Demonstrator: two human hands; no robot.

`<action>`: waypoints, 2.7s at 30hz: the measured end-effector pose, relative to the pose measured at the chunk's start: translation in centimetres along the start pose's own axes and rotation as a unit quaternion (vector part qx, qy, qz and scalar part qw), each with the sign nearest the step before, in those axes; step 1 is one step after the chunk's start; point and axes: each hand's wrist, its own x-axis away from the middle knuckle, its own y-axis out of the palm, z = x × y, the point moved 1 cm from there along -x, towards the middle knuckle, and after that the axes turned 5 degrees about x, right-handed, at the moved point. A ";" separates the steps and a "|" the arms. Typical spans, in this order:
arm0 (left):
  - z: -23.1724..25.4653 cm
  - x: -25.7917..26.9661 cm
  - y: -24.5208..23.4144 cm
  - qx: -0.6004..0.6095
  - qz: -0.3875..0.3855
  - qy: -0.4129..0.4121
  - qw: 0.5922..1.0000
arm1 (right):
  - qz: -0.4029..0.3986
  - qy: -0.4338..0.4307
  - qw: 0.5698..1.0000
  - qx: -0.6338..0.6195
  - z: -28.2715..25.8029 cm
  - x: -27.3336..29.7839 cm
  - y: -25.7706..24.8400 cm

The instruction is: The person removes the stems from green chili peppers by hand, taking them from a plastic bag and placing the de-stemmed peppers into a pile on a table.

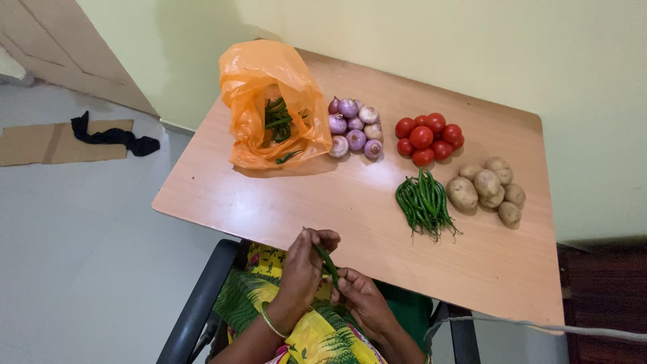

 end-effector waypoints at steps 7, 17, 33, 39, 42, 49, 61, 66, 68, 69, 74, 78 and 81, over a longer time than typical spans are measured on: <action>1.6 0.0 -4.2 0.065 -0.011 0.112 0.991 | 0.030 0.047 0.998 -0.001 3.2 2.4 -1.0; -3.0 5.2 -2.6 -0.120 0.023 -0.051 0.991 | -0.004 -0.045 0.993 -0.109 5.2 2.5 -1.7; -4.9 5.5 -1.7 -0.256 -0.172 -0.088 0.947 | 0.085 -0.079 0.993 0.033 4.7 2.4 -1.4; -5.6 4.0 -1.3 -0.172 -0.095 -0.164 0.967 | 0.043 -0.142 0.985 0.093 6.9 0.9 -4.2; -5.4 3.1 -1.3 -0.219 -0.046 -0.115 0.968 | 0.033 -0.104 0.988 0.109 7.0 0.7 -4.5; -4.9 1.1 -1.0 -0.250 -0.081 0.013 0.965 | -0.003 -0.087 0.991 0.099 5.3 2.0 -3.4; -3.0 -0.9 1.0 -0.297 -0.013 -0.008 0.955 | -0.031 -0.035 0.999 -0.011 6.1 2.5 -4.0; -2.0 -2.1 0.7 -0.312 0.014 0.105 0.944 | -0.078 -0.009 0.997 0.014 8.0 2.8 -5.1; -1.8 -1.8 0.6 -0.288 0.010 0.121 0.950 | -0.059 -0.014 0.998 0.004 7.5 3.2 -5.3; -1.8 -1.7 0.8 -0.263 0.006 0.137 0.955 | -0.041 -0.020 0.999 -0.004 7.0 3.2 -5.5; -5.2 0.4 0.2 -0.282 0.058 -0.001 0.958 | 0.065 -0.063 0.993 -0.075 4.9 3.1 -7.0; -10.6 2.3 -1.0 -0.254 -0.087 -0.164 0.949 | 0.124 -0.082 0.973 -0.175 4.5 2.5 -7.7; -11.6 3.0 -1.0 -0.274 -0.154 -0.208 0.926 | 0.214 0.011 0.957 -0.195 4.2 2.3 -8.2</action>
